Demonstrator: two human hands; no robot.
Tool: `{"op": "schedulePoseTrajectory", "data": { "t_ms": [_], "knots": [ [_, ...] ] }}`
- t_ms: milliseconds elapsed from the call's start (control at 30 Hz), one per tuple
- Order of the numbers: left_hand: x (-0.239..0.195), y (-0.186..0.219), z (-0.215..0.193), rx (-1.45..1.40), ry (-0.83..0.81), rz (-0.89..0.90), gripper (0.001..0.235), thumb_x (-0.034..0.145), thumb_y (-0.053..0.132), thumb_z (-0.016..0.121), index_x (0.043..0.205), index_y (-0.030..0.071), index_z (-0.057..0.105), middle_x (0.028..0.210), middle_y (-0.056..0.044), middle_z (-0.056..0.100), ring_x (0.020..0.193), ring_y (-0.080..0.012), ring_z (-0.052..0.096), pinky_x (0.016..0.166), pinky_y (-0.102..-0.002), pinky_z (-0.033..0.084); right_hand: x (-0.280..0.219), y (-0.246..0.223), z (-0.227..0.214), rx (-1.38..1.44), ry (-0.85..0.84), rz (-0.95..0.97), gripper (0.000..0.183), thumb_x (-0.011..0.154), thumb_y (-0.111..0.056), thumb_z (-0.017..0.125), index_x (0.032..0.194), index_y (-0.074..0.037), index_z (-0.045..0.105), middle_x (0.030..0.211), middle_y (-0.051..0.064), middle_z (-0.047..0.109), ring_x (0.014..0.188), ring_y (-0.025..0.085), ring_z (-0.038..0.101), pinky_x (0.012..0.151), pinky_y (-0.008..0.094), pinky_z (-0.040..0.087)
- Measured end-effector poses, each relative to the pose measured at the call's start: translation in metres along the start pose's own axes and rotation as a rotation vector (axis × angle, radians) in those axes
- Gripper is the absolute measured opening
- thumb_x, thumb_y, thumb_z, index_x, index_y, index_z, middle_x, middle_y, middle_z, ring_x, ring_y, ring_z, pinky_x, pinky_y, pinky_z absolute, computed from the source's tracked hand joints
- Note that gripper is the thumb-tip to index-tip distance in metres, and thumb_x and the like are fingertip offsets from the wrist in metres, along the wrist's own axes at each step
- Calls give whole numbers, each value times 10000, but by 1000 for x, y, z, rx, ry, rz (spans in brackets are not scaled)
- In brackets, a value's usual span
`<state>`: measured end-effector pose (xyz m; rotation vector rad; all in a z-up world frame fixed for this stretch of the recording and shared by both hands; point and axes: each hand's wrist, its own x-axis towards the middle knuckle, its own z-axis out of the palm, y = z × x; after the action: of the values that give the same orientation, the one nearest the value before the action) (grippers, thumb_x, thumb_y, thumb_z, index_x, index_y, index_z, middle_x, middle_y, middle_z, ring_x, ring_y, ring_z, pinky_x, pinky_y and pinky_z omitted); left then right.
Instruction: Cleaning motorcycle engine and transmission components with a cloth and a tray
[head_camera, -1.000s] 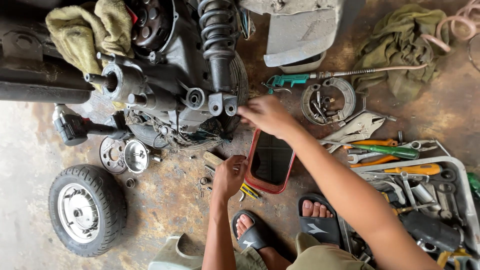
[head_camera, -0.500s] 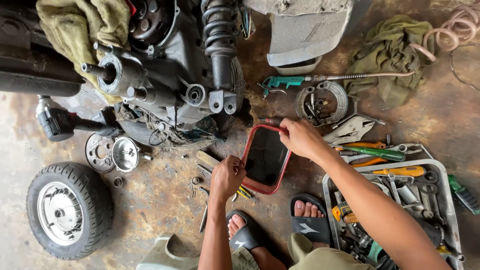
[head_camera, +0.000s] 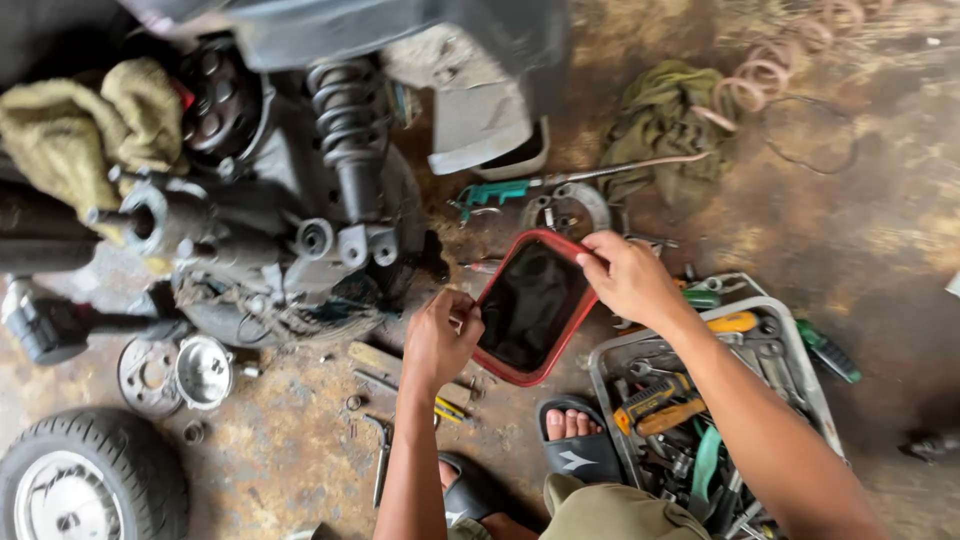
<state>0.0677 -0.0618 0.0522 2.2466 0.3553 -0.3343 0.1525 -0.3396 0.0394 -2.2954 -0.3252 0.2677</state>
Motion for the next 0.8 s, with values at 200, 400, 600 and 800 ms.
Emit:
{"op": "schedulePoseTrajectory", "data": {
  "t_ms": [200, 400, 600, 800],
  "knots": [
    [44, 86, 52, -261, -67, 198, 336, 937, 285, 633, 1099, -4, 688, 928, -230, 705, 880, -398, 728, 738, -453, 622, -29, 79, -72, -136, 356, 93, 198, 945, -211, 728, 1091, -80, 752, 862, 167, 763, 874, 332, 747, 749, 432, 587],
    [85, 160, 131, -285, -107, 408, 275, 962, 177, 605, 1165, -3, 654, 1042, -249, 675, 930, -411, 714, 726, -445, 640, -65, 188, -136, -236, 488, 359, 221, 1060, -228, 702, 1184, -52, 754, 920, 172, 748, 940, 339, 727, 753, 453, 568],
    [98, 159, 204, -323, -181, 418, 278, 907, 98, 621, 1165, -5, 637, 1052, -115, 742, 843, -209, 726, 714, -304, 601, -92, 242, -170, -19, 691, 343, 200, 1087, 52, 639, 1223, 199, 635, 969, 207, 693, 729, 194, 591, 631, 289, 480],
    [81, 139, 215, -233, -218, 348, 256, 839, 79, 634, 1079, 19, 701, 969, -96, 773, 725, -212, 727, 671, -311, 594, -112, 295, -166, 104, 729, 384, 154, 1139, 50, 589, 1226, 149, 669, 984, 124, 668, 739, 126, 544, 613, 246, 433]
  ]
}}
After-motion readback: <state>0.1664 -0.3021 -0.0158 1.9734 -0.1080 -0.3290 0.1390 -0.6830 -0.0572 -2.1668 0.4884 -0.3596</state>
